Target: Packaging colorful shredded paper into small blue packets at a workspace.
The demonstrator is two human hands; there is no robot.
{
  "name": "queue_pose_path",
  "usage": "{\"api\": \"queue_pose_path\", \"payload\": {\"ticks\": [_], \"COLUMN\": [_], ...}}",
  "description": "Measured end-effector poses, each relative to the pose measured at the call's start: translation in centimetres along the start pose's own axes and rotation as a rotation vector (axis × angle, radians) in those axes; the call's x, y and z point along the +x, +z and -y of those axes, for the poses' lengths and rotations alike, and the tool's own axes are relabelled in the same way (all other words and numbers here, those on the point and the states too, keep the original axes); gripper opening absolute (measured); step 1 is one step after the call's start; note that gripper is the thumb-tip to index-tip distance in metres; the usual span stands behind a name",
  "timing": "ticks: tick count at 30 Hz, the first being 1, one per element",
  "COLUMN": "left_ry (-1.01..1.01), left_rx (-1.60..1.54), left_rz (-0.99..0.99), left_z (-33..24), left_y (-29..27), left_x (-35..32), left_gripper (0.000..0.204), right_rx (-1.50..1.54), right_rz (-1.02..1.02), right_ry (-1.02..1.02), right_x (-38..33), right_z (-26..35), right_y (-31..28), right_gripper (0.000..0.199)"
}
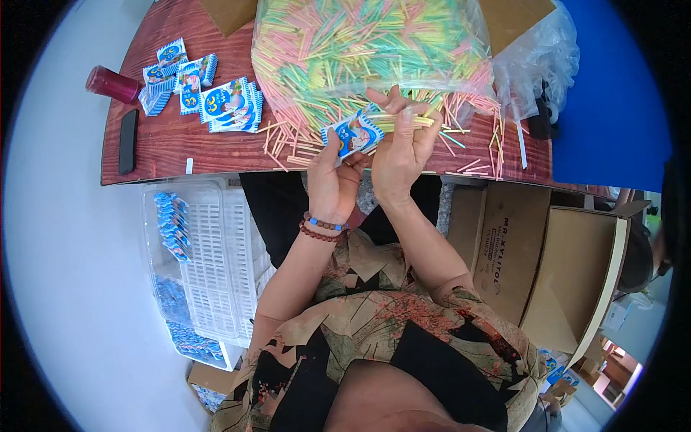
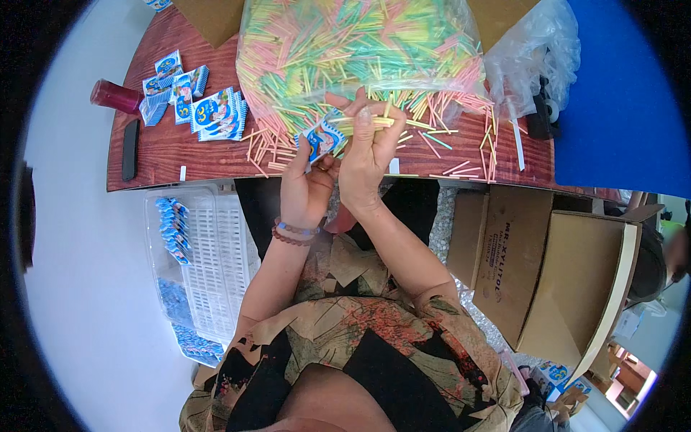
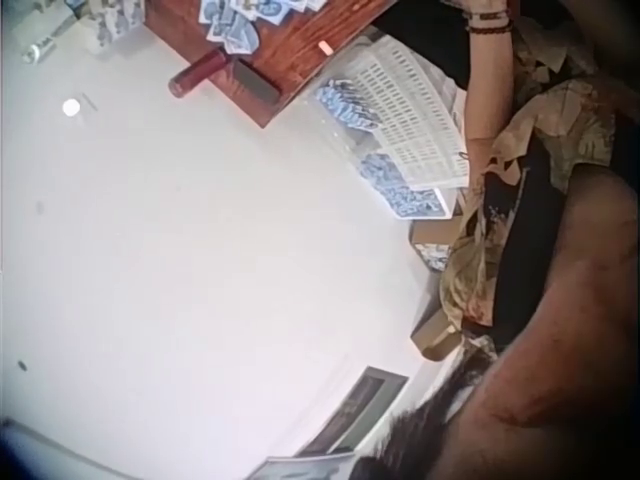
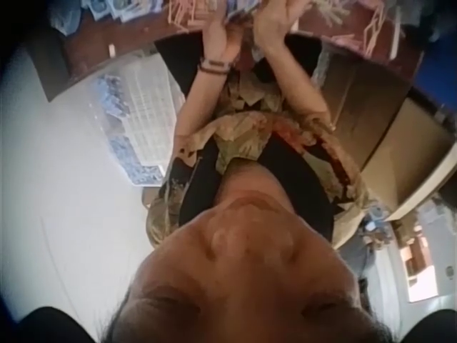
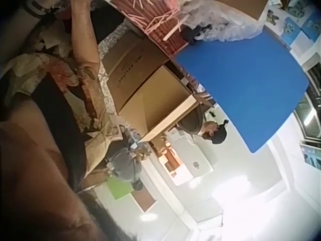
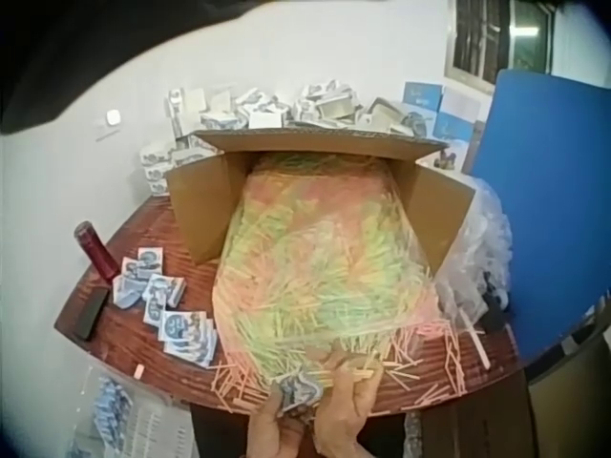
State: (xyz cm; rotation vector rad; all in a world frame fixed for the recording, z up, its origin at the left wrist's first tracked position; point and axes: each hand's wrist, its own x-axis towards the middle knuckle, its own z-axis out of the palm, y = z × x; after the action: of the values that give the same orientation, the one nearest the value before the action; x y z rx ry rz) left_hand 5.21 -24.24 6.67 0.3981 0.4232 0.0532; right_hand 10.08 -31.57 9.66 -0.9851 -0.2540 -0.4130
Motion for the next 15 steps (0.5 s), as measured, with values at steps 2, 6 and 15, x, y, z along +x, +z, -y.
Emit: {"api": "queue_pose_path", "payload": {"ticks": [2,6,15], "left_ry": [0.007,0.05,0.056], "left_rx": [-0.008,0.007,0.02], "left_rz": [0.002,0.008,0.059], "left_z": [0.0,-0.3,0.0], "left_y": [-0.1,-0.4,0.4], "left_x": [0.0,0.6,2.0], "left_gripper": [0.026,0.026,0.026], "right_rx": [-0.017,-0.14,0.241], "right_rz": [0.061,0.167,0.089], "right_ry": [0.028,0.051,0.386], "right_x": [0.1,0.3,1.6], "right_z": [0.3,0.6,-0.3], "right_y": [-0.1,-0.3,-0.4], "right_gripper": [0.009,0.01,0.011]}}
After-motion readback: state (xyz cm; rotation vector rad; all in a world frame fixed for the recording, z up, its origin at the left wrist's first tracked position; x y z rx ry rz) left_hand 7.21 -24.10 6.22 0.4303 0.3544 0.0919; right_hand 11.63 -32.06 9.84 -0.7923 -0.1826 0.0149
